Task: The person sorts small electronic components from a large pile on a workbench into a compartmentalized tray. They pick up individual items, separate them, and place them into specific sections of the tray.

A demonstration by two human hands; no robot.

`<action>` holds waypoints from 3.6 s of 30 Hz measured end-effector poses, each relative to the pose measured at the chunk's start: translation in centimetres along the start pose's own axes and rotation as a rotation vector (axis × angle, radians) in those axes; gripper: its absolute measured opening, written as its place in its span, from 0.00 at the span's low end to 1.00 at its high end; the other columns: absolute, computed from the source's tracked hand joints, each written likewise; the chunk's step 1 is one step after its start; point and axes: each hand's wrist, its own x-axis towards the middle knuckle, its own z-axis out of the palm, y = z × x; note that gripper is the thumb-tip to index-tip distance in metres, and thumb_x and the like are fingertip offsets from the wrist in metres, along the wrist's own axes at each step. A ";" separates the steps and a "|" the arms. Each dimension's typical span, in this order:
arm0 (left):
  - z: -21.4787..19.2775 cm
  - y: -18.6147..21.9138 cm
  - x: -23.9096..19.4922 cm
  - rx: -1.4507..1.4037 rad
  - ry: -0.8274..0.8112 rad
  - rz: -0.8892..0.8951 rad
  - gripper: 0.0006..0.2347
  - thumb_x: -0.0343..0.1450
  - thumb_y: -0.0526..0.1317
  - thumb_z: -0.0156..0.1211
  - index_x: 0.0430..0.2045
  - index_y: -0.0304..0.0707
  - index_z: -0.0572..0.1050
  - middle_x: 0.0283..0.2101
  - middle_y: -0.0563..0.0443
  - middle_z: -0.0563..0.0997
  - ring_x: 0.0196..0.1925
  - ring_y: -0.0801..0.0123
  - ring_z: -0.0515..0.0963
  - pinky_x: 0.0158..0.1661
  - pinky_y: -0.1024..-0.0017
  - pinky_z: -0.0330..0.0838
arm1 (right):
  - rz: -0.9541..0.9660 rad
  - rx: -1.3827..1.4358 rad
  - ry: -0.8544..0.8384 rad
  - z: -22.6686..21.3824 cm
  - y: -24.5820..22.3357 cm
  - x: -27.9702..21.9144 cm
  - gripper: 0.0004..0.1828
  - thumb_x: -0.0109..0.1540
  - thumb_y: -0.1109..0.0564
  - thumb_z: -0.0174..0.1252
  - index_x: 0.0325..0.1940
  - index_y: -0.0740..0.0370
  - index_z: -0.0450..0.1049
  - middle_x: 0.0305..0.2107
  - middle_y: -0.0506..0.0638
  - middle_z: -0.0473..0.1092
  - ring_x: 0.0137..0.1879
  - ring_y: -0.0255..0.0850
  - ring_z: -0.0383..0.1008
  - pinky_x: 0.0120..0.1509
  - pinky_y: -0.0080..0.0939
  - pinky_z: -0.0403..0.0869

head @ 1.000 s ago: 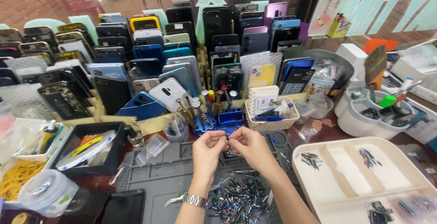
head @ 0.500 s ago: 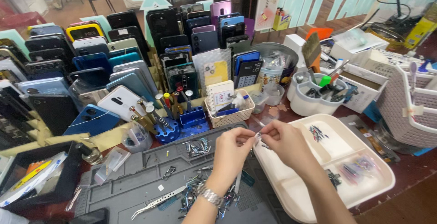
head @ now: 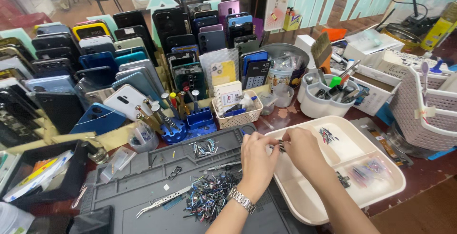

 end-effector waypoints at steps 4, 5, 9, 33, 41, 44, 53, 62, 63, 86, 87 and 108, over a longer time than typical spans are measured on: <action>-3.7 -1.3 0.0 0.001 0.053 -0.034 0.05 0.65 0.37 0.67 0.28 0.37 0.84 0.34 0.46 0.80 0.42 0.56 0.76 0.45 0.62 0.71 | -0.087 0.099 0.032 -1.4 -4.7 0.1 0.06 0.54 0.63 0.64 0.33 0.67 0.77 0.30 0.60 0.76 0.39 0.55 0.77 0.45 0.51 0.74; -5.0 -1.8 0.0 0.010 0.067 -0.055 0.05 0.65 0.37 0.67 0.28 0.37 0.84 0.33 0.45 0.81 0.41 0.56 0.77 0.44 0.62 0.71 | -0.084 0.146 0.014 -1.4 -6.1 0.1 0.06 0.55 0.63 0.64 0.34 0.67 0.77 0.30 0.59 0.76 0.38 0.54 0.78 0.44 0.50 0.74; -12.0 -5.3 0.0 0.036 0.077 -0.264 0.06 0.66 0.39 0.66 0.30 0.37 0.84 0.32 0.47 0.84 0.35 0.62 0.86 0.38 0.66 0.78 | -0.044 0.351 -0.092 -0.1 -12.1 -0.5 0.07 0.56 0.63 0.64 0.37 0.66 0.76 0.29 0.57 0.76 0.36 0.49 0.79 0.42 0.46 0.76; -21.2 -11.9 -3.6 -0.611 -0.036 -0.504 0.08 0.67 0.34 0.67 0.37 0.29 0.84 0.36 0.53 0.87 0.38 0.78 0.82 0.42 0.78 0.75 | 0.116 1.183 -0.548 8.0 -19.2 -1.2 0.12 0.60 0.63 0.64 0.47 0.68 0.79 0.36 0.48 0.78 0.42 0.32 0.78 0.50 0.33 0.76; -21.2 -11.6 -3.6 -0.827 -0.041 -0.361 0.07 0.70 0.30 0.63 0.39 0.27 0.83 0.40 0.51 0.83 0.43 0.74 0.81 0.47 0.75 0.76 | -0.045 1.198 -0.448 6.0 -20.3 -2.5 0.07 0.61 0.64 0.63 0.42 0.68 0.78 0.36 0.46 0.74 0.43 0.31 0.76 0.50 0.32 0.76; -21.3 -11.6 -3.5 -0.835 -0.041 -0.360 0.07 0.70 0.29 0.63 0.39 0.27 0.83 0.40 0.51 0.83 0.43 0.74 0.81 0.47 0.74 0.76 | -0.073 1.204 -0.440 5.9 -20.6 -2.5 0.07 0.61 0.63 0.63 0.42 0.68 0.78 0.36 0.45 0.73 0.43 0.31 0.76 0.49 0.32 0.77; -24.5 -13.0 -3.5 -0.359 0.196 -0.313 0.10 0.69 0.32 0.64 0.43 0.29 0.82 0.38 0.51 0.86 0.38 0.79 0.83 0.41 0.79 0.78 | 0.019 0.830 -0.391 8.1 -22.9 -1.3 0.08 0.62 0.56 0.63 0.37 0.64 0.77 0.28 0.50 0.78 0.33 0.31 0.76 0.40 0.35 0.76; -27.0 -14.3 -5.0 -0.352 0.462 -0.470 0.08 0.72 0.34 0.60 0.41 0.29 0.82 0.37 0.51 0.85 0.35 0.78 0.80 0.37 0.77 0.76 | -0.739 0.437 -0.194 12.9 -28.8 -4.9 0.11 0.56 0.66 0.58 0.43 0.64 0.73 0.37 0.55 0.70 0.48 0.53 0.73 0.47 0.51 0.74; -26.8 -14.3 -5.2 -0.363 0.466 -0.528 0.08 0.72 0.34 0.60 0.40 0.29 0.82 0.37 0.51 0.85 0.35 0.77 0.79 0.36 0.77 0.75 | -0.774 0.389 -0.193 13.4 -28.9 -5.3 0.15 0.54 0.67 0.57 0.44 0.64 0.73 0.38 0.55 0.69 0.50 0.53 0.72 0.48 0.52 0.74; -22.7 -7.0 -5.5 0.261 -0.287 -0.331 0.07 0.60 0.35 0.71 0.28 0.33 0.83 0.29 0.43 0.85 0.35 0.62 0.85 0.38 0.67 0.77 | -0.092 0.438 -0.494 3.9 -15.9 -5.6 0.08 0.59 0.57 0.63 0.40 0.62 0.80 0.28 0.51 0.76 0.35 0.41 0.76 0.42 0.41 0.74; -22.8 -7.2 -5.7 0.315 -0.271 -0.311 0.08 0.59 0.35 0.72 0.27 0.33 0.83 0.30 0.42 0.84 0.36 0.60 0.84 0.39 0.65 0.76 | -0.162 0.395 -0.442 3.8 -16.0 -5.7 0.09 0.58 0.57 0.64 0.40 0.62 0.80 0.29 0.50 0.74 0.36 0.41 0.77 0.44 0.41 0.74; -17.6 -4.6 -5.0 0.121 -0.440 -0.206 0.11 0.56 0.32 0.74 0.27 0.30 0.80 0.31 0.43 0.81 0.37 0.59 0.82 0.39 0.65 0.76 | -0.126 0.379 -0.582 1.8 -14.8 -6.6 0.17 0.52 0.62 0.68 0.45 0.61 0.77 0.33 0.51 0.71 0.37 0.41 0.75 0.44 0.40 0.75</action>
